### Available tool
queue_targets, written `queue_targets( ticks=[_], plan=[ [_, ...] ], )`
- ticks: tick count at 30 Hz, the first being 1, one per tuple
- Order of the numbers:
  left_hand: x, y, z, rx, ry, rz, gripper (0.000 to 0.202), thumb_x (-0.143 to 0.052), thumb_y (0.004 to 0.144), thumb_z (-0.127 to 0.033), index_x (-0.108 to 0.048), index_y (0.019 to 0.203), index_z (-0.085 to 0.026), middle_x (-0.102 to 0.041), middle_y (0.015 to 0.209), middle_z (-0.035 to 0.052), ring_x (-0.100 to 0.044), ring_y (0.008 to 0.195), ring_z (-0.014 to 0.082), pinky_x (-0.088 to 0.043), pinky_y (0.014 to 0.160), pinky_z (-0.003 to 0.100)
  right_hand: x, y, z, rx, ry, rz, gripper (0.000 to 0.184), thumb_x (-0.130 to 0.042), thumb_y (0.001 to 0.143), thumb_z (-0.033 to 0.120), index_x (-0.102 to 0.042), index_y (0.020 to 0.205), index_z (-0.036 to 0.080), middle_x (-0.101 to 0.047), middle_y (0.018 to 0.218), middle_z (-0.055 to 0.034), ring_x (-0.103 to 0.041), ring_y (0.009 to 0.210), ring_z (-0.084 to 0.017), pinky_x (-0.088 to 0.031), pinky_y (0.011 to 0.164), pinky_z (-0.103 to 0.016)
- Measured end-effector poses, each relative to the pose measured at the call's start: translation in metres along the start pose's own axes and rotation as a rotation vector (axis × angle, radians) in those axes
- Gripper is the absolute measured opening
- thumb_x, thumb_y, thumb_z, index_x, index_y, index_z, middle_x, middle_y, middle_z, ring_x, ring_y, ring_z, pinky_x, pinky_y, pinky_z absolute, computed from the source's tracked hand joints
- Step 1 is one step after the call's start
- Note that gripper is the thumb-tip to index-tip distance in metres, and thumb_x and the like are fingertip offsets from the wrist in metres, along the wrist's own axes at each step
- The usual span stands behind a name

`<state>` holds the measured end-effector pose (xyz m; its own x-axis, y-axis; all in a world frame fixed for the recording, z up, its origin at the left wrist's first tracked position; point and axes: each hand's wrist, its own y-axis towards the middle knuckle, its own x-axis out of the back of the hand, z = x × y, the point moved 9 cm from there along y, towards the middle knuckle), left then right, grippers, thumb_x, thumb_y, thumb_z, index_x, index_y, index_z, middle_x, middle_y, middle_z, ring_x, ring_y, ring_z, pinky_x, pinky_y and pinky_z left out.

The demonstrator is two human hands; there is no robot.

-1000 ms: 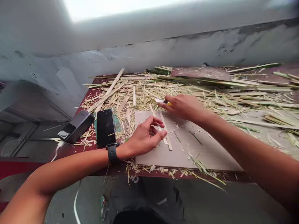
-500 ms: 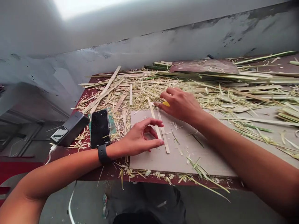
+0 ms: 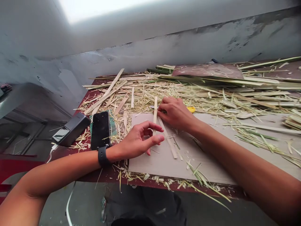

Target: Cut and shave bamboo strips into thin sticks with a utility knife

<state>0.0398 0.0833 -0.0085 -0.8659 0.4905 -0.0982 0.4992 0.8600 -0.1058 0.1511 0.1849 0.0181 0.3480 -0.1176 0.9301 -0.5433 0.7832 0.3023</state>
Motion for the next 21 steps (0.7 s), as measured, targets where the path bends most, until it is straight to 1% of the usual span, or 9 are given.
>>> queue_targets(
  ticks=[2,5,8,10,11,14,17,19,21],
  plan=[
    [0.0,0.002,0.0,-0.01,-0.009,-0.006,0.034,-0.071,0.095,-0.041,-0.063,0.112,-0.014,-0.065,0.09,0.0055,-0.068,0.08,0.0149,-0.054,0.046,0.016,0.004,0.001,-0.001,-0.021,0.131,-0.048,0.023,-0.06,0.094,0.027,-0.064,0.073,0.019,-0.061,0.083,-0.008,-0.054,0.082,-0.022,-0.033,0.074,-0.037],
    [0.001,0.004,0.001,-0.012,-0.014,-0.009,0.028,-0.069,0.096,-0.035,-0.062,0.112,-0.013,-0.067,0.086,0.0047,-0.067,0.071,0.0125,-0.055,0.047,0.017,0.018,0.0,-0.008,-0.085,0.374,-0.173,0.021,-0.062,0.092,0.029,-0.058,0.073,0.02,-0.06,0.075,-0.004,-0.05,0.07,-0.017,-0.036,0.069,-0.035],
    [0.0,0.004,0.002,-0.008,-0.006,0.01,0.025,-0.069,0.095,-0.031,-0.063,0.111,-0.013,-0.068,0.087,0.0054,-0.07,0.075,0.0133,-0.055,0.048,0.017,0.029,-0.005,-0.018,-0.19,0.641,-0.275,0.03,-0.066,0.094,0.044,-0.056,0.075,0.023,-0.059,0.066,-0.0012,-0.047,0.061,-0.015,-0.036,0.061,-0.033],
    [-0.002,0.004,0.002,-0.008,-0.008,0.021,0.024,-0.069,0.095,-0.03,-0.063,0.11,-0.013,-0.069,0.094,0.0077,-0.073,0.079,0.0143,-0.056,0.048,0.016,0.027,-0.007,-0.023,-0.265,0.861,-0.281,0.041,-0.071,0.092,0.06,-0.055,0.079,0.025,-0.063,0.065,-0.0015,-0.046,0.055,-0.014,-0.034,0.054,-0.032],
    [-0.002,0.003,0.002,-0.01,-0.016,0.019,0.024,-0.069,0.095,-0.03,-0.063,0.11,-0.013,-0.07,0.102,0.0099,-0.074,0.081,0.0144,-0.056,0.048,0.016,0.024,-0.007,-0.025,-0.3,0.963,-0.272,0.046,-0.073,0.089,0.067,-0.054,0.081,0.025,-0.065,0.066,-0.0016,-0.045,0.051,-0.013,-0.033,0.05,-0.031],
    [-0.001,0.003,0.002,-0.015,-0.042,0.0,0.025,-0.07,0.094,-0.029,-0.059,0.11,-0.014,-0.067,0.126,0.016,-0.077,0.085,0.0154,-0.057,0.048,0.016,0.016,-0.008,-0.027,-0.378,1.176,-0.247,0.06,-0.08,0.076,0.079,-0.05,0.085,0.027,-0.067,0.064,0.0005,-0.035,0.042,-0.009,-0.025,0.042,-0.029],
    [-0.001,0.003,0.003,-0.011,-0.041,0.003,0.024,-0.069,0.094,-0.028,-0.058,0.111,-0.015,-0.065,0.131,0.017,-0.078,0.088,0.0168,-0.057,0.048,0.015,0.009,-0.007,-0.03,-0.432,1.313,-0.222,0.065,-0.085,0.071,0.077,-0.047,0.089,0.028,-0.065,0.064,0.0034,-0.033,0.04,-0.008,-0.021,0.04,-0.026],
    [-0.001,0.003,0.003,-0.009,-0.043,0.004,0.025,-0.069,0.094,-0.028,-0.056,0.112,-0.015,-0.065,0.13,0.0167,-0.079,0.088,0.0171,-0.058,0.048,0.016,0.006,-0.008,-0.032,-0.473,1.378,-0.207,0.063,-0.087,0.073,0.072,-0.046,0.092,0.028,-0.063,0.064,0.0051,-0.035,0.042,-0.008,-0.023,0.04,-0.025],
    [-0.001,0.004,0.003,-0.004,-0.05,-0.001,0.031,-0.071,0.094,-0.029,-0.053,0.116,-0.017,-0.065,0.129,0.0163,-0.079,0.087,0.0178,-0.059,0.047,0.016,0.003,-0.009,-0.034,-0.509,1.423,-0.195,0.059,-0.084,0.079,0.07,-0.045,0.093,0.028,-0.06,0.064,0.0062,-0.037,0.044,-0.008,-0.026,0.042,-0.024]
  ],
)
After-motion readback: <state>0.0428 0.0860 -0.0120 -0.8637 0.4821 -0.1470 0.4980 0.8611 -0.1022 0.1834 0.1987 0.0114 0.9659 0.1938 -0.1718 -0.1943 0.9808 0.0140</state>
